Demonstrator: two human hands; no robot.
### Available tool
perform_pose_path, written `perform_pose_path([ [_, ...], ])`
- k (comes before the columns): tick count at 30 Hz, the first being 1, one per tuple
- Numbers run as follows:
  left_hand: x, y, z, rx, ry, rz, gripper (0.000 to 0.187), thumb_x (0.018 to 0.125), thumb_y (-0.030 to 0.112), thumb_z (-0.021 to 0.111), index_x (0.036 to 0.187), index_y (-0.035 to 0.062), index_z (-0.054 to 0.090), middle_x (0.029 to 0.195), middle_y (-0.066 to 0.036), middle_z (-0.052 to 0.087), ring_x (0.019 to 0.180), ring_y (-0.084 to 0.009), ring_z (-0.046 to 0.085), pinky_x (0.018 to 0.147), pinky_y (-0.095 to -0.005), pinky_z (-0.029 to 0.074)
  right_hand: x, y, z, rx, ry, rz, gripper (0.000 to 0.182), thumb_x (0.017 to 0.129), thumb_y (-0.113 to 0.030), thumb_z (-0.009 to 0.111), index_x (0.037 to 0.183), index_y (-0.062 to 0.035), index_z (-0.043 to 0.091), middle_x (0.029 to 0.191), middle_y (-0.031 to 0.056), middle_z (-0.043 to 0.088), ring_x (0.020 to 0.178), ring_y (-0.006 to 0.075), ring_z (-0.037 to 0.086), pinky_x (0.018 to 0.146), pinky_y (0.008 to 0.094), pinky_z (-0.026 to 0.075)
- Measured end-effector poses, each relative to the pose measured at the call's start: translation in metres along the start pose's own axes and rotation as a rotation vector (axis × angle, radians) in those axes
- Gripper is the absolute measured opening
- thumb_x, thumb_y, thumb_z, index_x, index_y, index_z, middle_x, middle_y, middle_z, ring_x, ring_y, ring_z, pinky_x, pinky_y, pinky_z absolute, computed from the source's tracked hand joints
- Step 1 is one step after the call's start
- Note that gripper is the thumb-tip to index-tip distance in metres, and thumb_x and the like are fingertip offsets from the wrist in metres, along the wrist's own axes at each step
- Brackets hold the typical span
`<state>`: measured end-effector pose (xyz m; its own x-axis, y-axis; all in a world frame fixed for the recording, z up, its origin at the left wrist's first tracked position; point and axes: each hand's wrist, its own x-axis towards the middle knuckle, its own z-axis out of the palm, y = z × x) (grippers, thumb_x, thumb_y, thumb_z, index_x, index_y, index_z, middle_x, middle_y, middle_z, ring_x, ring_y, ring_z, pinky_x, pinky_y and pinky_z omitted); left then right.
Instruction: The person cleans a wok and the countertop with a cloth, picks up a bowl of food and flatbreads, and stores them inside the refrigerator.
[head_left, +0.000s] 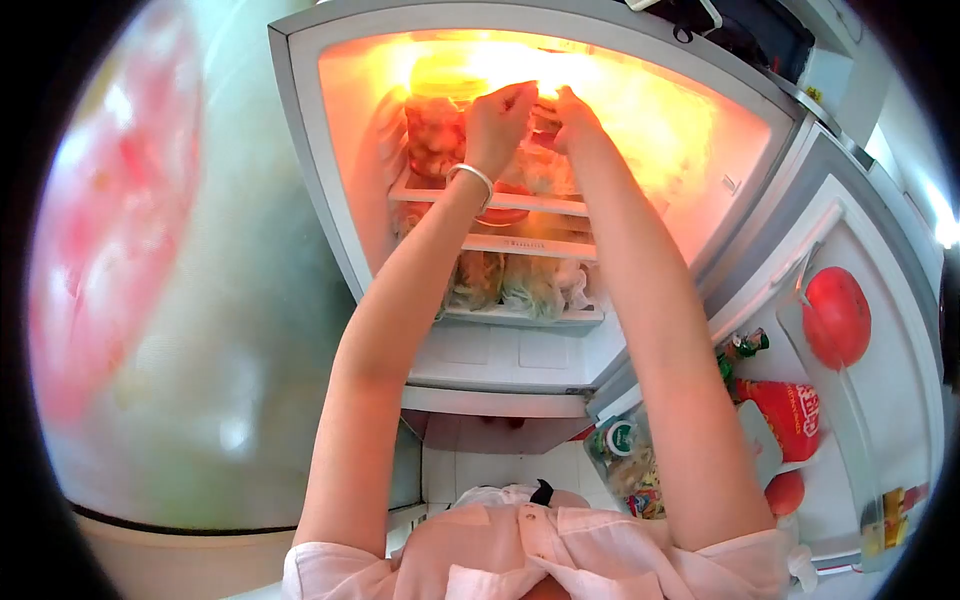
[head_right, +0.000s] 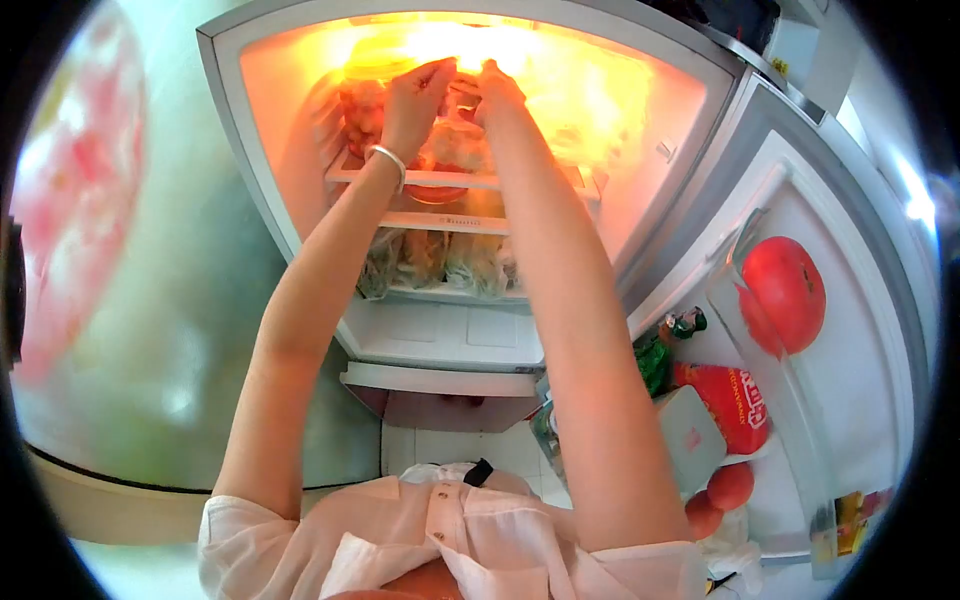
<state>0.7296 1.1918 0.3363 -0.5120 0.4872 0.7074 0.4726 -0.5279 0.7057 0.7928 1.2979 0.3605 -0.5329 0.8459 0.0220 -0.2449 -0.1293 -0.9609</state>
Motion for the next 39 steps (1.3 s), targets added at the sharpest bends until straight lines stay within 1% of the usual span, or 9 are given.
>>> perform_pose_path([
  [4,0.032,-0.002,-0.003,-0.329,0.042,-0.16,0.024,0.088,0.022,0.059,0.094,0.0002,0.067,0.069,-0.003,0.059,0.058,-0.0099,0.054,0.054,-0.0222,0.045,0.02,-0.03,-0.027,-0.022,-0.223,0.231,0.035,0.096,-0.035,0.039,0.109,-0.0039,0.049,0.091,0.012,0.058,0.084,0.0248,0.058,0.068,0.0353,0.053],
  [11,0.059,0.006,0.0,-0.674,0.157,-0.198,0.021,0.089,0.018,0.057,0.088,-0.003,0.061,0.07,-0.008,0.061,0.058,-0.0166,0.06,0.057,-0.0261,0.053,0.058,-0.051,-0.064,-0.174,0.202,-0.158,0.017,0.088,-0.005,0.047,0.103,0.0002,0.054,0.097,0.018,0.059,0.088,0.0286,0.063,0.076,0.0384,0.056],
  [14,0.061,0.009,-0.004,-0.564,0.139,-0.305,0.023,0.088,0.02,0.056,0.1,0.0012,0.061,0.084,-0.009,0.064,0.08,-0.0187,0.062,0.08,-0.032,0.051,0.032,-0.064,-0.063,0.22,0.126,-0.33,0.025,0.094,-0.013,0.039,0.117,-0.0034,0.042,0.113,0.0122,0.057,0.105,0.0281,0.055,0.096,0.0615,0.033],
  [19,0.05,0.001,-0.01,-0.546,-0.098,-0.3,0.029,0.087,0.03,0.057,0.108,0.0105,0.06,0.104,-0.002,0.061,0.108,-0.0159,0.05,0.094,-0.0362,0.035,0.022,-0.04,-0.063,0.244,-0.003,-0.368,0.037,0.093,-0.02,0.045,0.126,-0.0059,0.036,0.127,0.0066,0.047,0.125,0.0199,0.036,0.098,0.063,0.024],
  [24,0.058,0.003,-0.009,-0.406,-0.311,-0.202,0.029,0.085,0.029,0.057,0.109,0.0117,0.059,0.108,0.0,0.059,0.11,-0.014,0.05,0.096,-0.0368,0.032,0.02,-0.008,-0.022,-1.381,0.001,-0.526,0.124,0.058,-0.061,0.074,0.143,0.0029,0.01,0.129,0.0176,0.044,0.115,0.0269,0.047,0.093,0.0331,0.04],
  [28,0.038,0.01,-0.021,-0.481,-0.283,-0.158,0.031,0.087,0.02,0.054,0.114,0.0061,0.058,0.111,-0.005,0.06,0.109,-0.0143,0.052,0.095,-0.0322,0.036,0.068,-0.004,-0.021,-1.024,-0.067,-0.581,0.043,0.082,-0.023,0.061,0.115,0.0001,0.048,0.106,0.0173,0.058,0.091,0.0274,0.058,0.073,0.0354,0.05],
  [30,0.024,0.007,-0.035,-0.409,-0.164,-0.171,0.031,0.087,0.018,0.054,0.115,0.0042,0.057,0.105,-0.007,0.062,0.1,-0.0158,0.057,0.087,-0.0291,0.043,0.071,-0.014,-0.021,-0.218,0.041,-0.386,0.016,0.084,0.001,0.05,0.1,0.0003,0.051,0.096,0.0143,0.058,0.079,0.0246,0.058,0.059,0.0324,0.05],
  [36,-0.023,-0.044,-0.041,0.061,-0.229,-0.117,0.027,0.087,0.013,0.053,0.111,0.0032,0.059,0.106,-0.01,0.063,0.098,-0.017,0.058,0.08,-0.0263,0.047,0.133,-0.015,-0.015,0.701,0.029,-0.228,0.013,0.081,0.004,0.044,0.092,0.0066,0.052,0.078,0.0142,0.052,0.061,0.0225,0.05,0.053,0.0301,0.046],
  [39,-0.049,-0.038,-0.034,0.208,-0.254,-0.047,0.026,0.086,0.014,0.055,0.108,0.0013,0.06,0.105,-0.015,0.063,0.094,-0.019,0.06,0.081,-0.0266,0.047,0.13,-0.017,-0.033,0.295,-0.014,-0.318,0.01,0.081,0.002,0.041,0.082,0.0042,0.052,0.068,0.0106,0.048,0.058,0.0202,0.049,0.052,0.03,0.044],
])
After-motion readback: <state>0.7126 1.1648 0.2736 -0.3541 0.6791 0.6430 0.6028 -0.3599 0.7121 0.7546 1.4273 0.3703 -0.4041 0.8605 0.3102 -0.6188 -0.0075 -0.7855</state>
